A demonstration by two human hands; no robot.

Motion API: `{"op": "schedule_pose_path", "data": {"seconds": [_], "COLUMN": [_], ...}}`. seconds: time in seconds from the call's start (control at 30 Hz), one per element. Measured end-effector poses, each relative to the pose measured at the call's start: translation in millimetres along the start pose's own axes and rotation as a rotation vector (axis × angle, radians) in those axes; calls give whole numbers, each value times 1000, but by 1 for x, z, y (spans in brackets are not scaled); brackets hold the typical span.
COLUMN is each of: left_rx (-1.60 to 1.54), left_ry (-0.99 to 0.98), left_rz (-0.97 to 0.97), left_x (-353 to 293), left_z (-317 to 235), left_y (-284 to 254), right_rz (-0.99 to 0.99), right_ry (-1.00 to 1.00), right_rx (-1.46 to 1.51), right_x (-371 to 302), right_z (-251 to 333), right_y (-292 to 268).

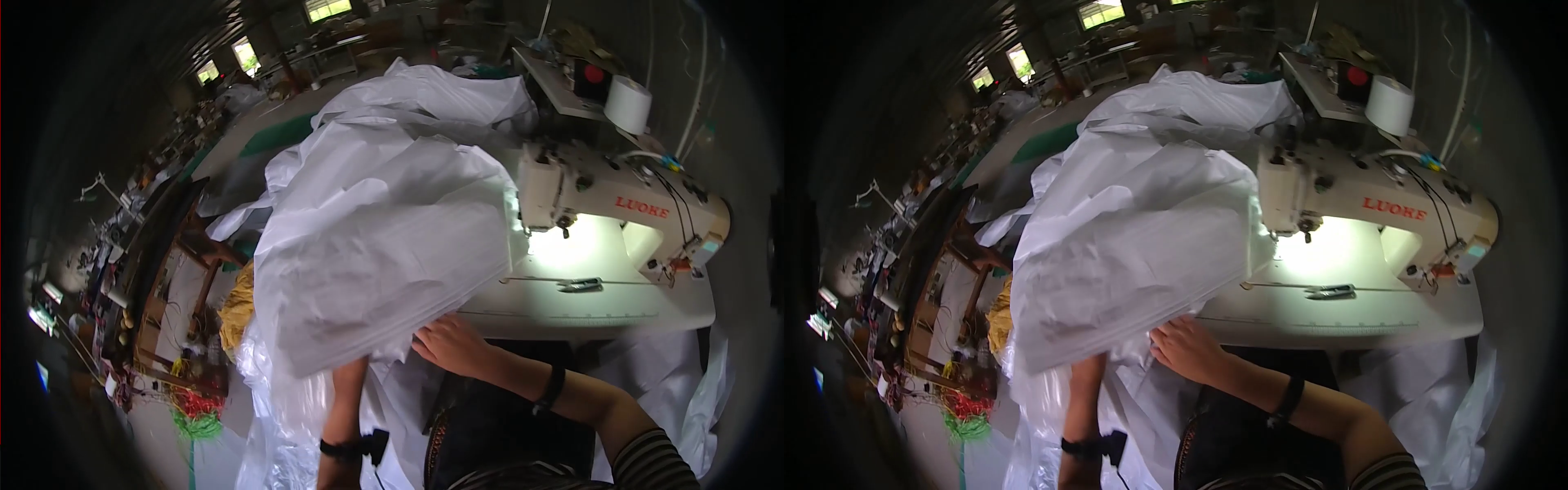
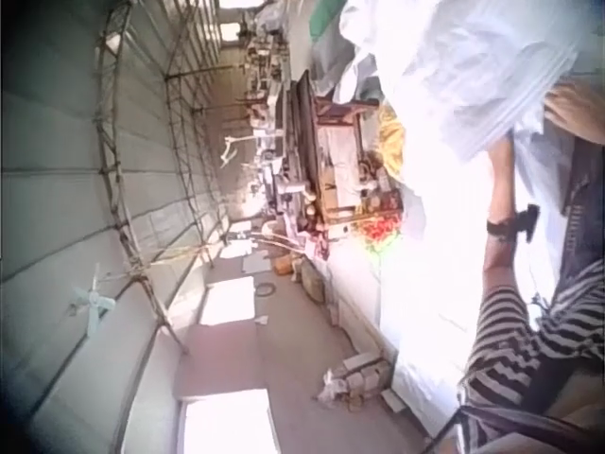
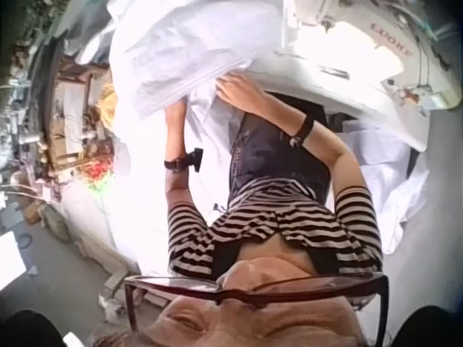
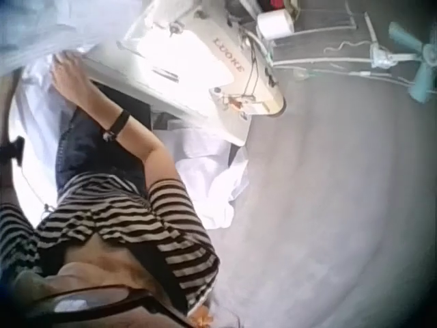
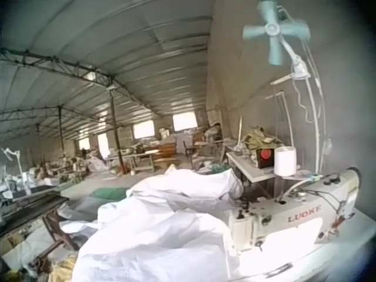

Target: The person is using an industrial sewing machine to join together large sheets of white plastic material.

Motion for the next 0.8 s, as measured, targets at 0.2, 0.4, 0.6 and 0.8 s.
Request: {"op": "schedule_pose_path", "data": {"seconds": [0.2,0.4,0.6,0.8], "left_rx": [-412,-249,-368,-128], "left_ry": [686,714,696,628], "left_rz": [-507,-292,64,116], "left_x": [184,120,20,-37], "left_z": [-67,-101,-104,-92], "left_y": [-108,-126,-114,-66], "right_rz": [290,91,263,200], "right_ry": [315,577,586,537], "right_rx": [-225,85,12,478], "right_x": [137,212,211,81], "right_z": [-121,-214,-236,-152], "right_y": [72,102,135,94]}}
Point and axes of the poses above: each hand's wrist, its own x-axis towards the middle knuckle, its own y-axis out of the palm, z = x × y, the point moved 8 cm from there along x, towards the middle knuckle, and after that the axes turned 4 degrees about -y, right-handed, at the moved point
